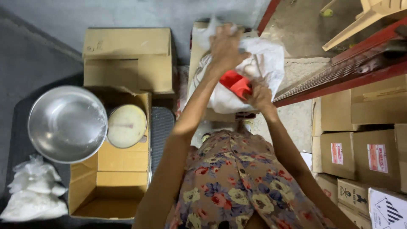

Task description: Weighing white powder on a scale and placing it into small plastic bags.

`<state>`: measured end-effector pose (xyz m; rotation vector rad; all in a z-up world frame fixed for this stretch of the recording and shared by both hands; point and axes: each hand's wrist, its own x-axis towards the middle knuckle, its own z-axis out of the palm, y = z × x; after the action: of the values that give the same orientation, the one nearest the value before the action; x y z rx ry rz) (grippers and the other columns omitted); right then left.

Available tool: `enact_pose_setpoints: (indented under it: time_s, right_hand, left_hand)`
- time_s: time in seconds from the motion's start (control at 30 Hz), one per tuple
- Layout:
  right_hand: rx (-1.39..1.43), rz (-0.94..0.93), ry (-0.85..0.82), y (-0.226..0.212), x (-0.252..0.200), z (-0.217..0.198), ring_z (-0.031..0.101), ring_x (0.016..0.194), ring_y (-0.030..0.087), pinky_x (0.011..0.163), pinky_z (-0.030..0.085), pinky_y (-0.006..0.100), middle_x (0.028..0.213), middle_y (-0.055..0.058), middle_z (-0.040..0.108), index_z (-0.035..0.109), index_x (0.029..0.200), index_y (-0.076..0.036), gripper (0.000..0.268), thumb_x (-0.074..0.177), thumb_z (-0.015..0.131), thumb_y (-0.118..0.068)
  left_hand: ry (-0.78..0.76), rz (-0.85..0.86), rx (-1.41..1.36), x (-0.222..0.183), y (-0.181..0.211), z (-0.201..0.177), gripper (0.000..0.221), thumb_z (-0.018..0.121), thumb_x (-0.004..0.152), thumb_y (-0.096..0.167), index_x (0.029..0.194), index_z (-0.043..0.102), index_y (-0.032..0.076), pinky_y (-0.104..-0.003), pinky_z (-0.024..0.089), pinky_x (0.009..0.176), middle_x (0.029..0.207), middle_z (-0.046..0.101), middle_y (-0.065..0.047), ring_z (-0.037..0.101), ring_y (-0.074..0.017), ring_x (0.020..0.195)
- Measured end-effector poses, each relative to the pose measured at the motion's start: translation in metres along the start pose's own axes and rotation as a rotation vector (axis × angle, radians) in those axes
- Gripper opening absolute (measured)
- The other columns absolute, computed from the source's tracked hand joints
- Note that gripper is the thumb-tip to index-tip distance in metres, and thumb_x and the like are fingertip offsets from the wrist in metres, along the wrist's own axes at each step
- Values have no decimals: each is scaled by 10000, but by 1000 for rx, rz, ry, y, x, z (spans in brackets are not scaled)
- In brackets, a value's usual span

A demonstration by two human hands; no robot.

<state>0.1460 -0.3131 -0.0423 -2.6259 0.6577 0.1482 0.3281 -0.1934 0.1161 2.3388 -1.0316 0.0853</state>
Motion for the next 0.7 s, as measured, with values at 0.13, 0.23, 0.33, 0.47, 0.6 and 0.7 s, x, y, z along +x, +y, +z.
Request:
enact_pose_setpoints:
  time_s: [0.13,0.23,0.33,0.47,0.6,0.7]
  right_hand:
    - [-1,65,28,11,-2,-14,698,1061,347,899,546,465,1159,164,730,649,1254,-94,591,777,836,-388]
    - [72,137,117,7,-14,-38,701,1058,391,917,548,484,1117,207,730,670,1267,-89,517,857,798,-377]
    - [172,239,142,2,-21,-56,678,1033,415,857,531,510,1113,201,720,646,1279,-95,576,802,804,-379]
    - [196,195,141,5,-23,-44,707,957,383,822,557,484,1045,207,737,655,1228,-50,531,823,821,-352]
    - [715,310,87,-37,-27,-48,724,675,210,575,609,370,977,75,746,664,1186,-73,343,878,764,-183]
    - [1436,341,209,-44,-14,-4,611,575,98,479,481,285,868,37,739,722,1111,-65,225,900,795,-91]
  left_hand:
    - [-138,109,182,38,6,69,839,884,557,461,1289,652,123,-607,364,963,1423,527,-195,425,-417,1314]
    - [-190,173,332,49,-16,128,637,843,661,369,1239,687,152,-568,389,999,1372,576,-138,464,-361,1329]
    - [-239,126,336,45,-12,121,468,803,782,333,1202,701,152,-534,411,997,1302,619,-95,504,-302,1280]
    - [-55,71,243,26,-16,88,450,802,752,374,1136,704,159,-521,405,892,1182,639,-68,536,-288,1156]
    - [90,-24,73,-5,-27,36,369,793,803,321,1150,704,228,-500,393,881,1094,639,-15,555,-268,1109]
    - [187,-72,19,-41,-40,4,392,794,798,270,1178,698,253,-496,392,876,1072,635,-7,563,-268,1079]
